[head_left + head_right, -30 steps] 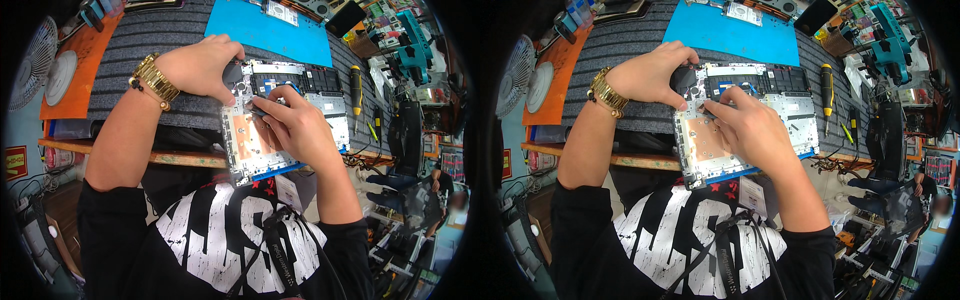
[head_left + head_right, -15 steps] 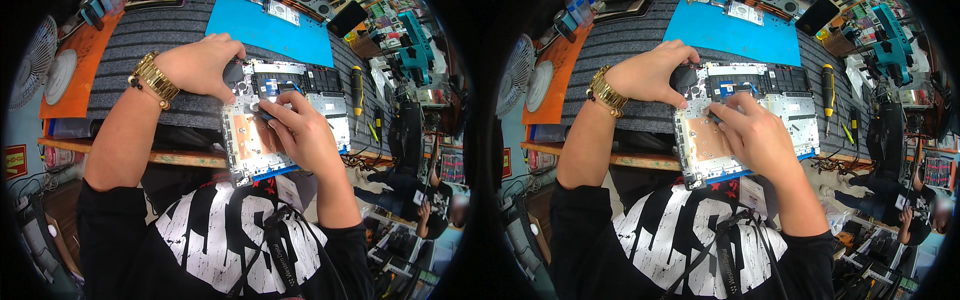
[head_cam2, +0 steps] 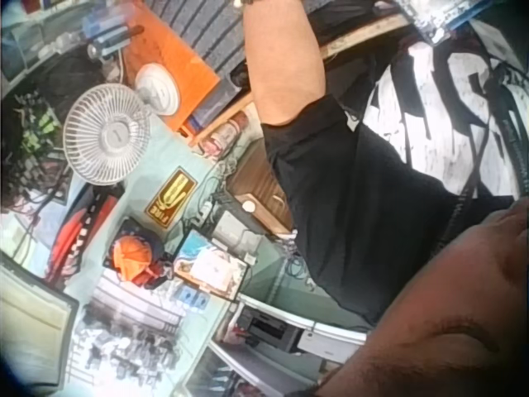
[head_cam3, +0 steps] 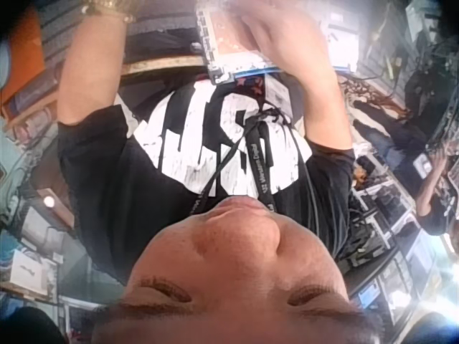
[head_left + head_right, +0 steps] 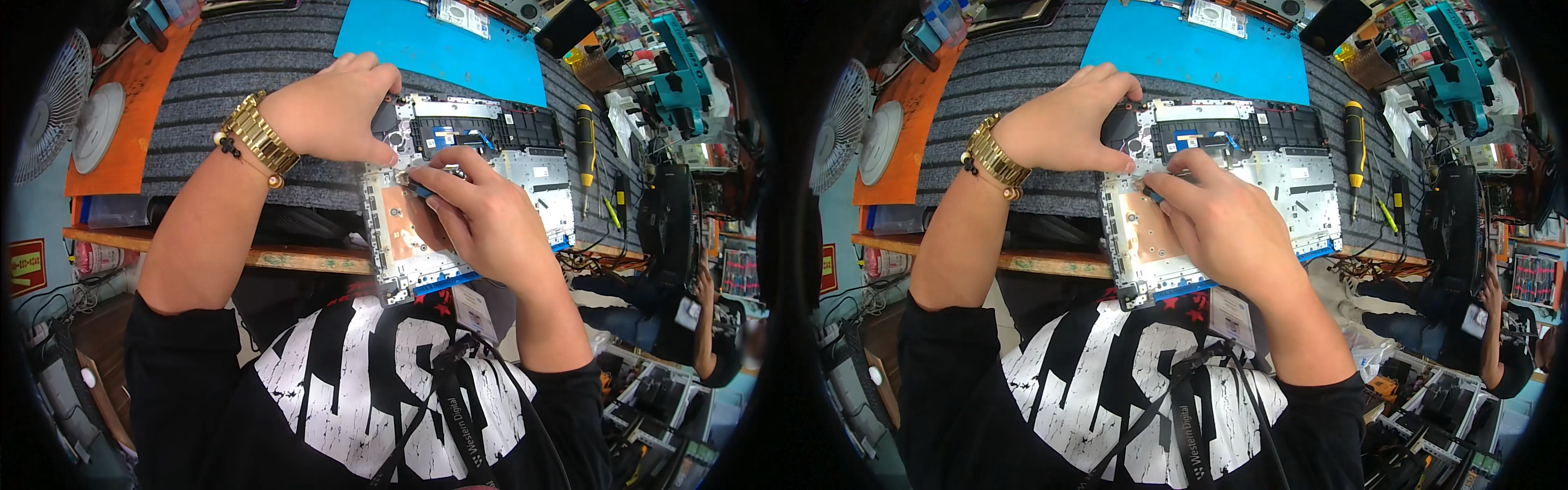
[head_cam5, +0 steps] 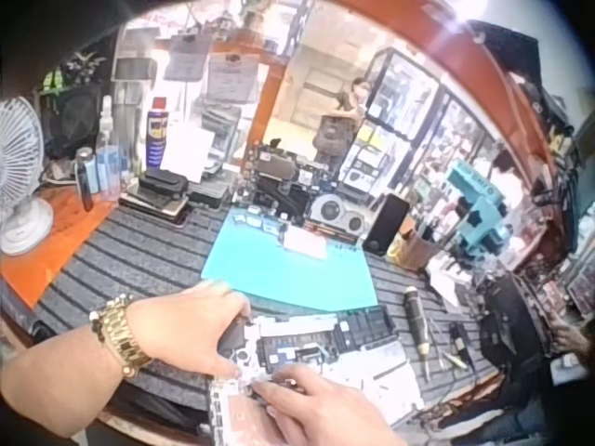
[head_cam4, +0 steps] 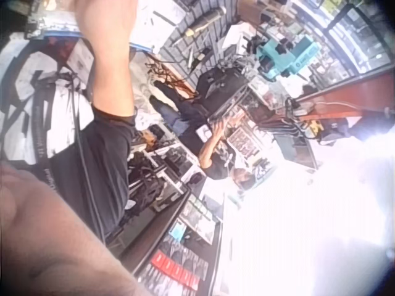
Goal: The person handles internal laptop components by hand, including cables, thermal pads, and metal shielding while using a blue spudger tool to manipulate small connectors.
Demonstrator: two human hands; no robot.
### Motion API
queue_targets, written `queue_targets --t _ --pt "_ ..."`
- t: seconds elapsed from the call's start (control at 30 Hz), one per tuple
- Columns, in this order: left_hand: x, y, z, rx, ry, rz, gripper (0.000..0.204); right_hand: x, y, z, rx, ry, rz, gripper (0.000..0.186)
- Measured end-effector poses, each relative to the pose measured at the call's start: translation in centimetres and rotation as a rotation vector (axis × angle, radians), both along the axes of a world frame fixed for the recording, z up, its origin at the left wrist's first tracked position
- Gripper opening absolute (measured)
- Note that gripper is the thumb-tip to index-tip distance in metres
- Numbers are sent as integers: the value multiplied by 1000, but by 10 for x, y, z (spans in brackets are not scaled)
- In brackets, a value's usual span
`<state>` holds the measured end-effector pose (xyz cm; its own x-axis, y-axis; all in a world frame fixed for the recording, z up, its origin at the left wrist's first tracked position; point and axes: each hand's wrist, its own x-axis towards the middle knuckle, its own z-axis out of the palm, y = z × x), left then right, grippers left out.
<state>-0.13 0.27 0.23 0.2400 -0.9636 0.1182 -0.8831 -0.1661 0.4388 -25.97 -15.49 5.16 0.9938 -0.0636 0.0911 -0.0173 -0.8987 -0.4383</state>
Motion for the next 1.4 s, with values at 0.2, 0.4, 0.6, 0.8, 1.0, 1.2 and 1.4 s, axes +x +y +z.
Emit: queue_targets --t 0.2,0.4,0.6,0.8,1.0,1.2,1.4 --pt "3 0 4 47 52 10 87 6 2 3 -28 -3 16 32" --pt "5 3 7 23 50 -33 86 9 0 11 -42 15 36 28" --pt "17 12 19 55 133 -96 94 8 -2 5 -77 -11 48 28" --pt "17 17 18 51 89 -148 111 5 -2 -9 -121 -117 75 30" --pt "27 17 9 -35 62 -230 114 2 -4 -12 -119 -119 80 34" --pt "28 19 -3 -113 76 -227 110 3 -3 -17 -150 -150 71 36" --pt "25 20 -2 -103 91 -210 112 1 6 -21 -188 -167 40 44"
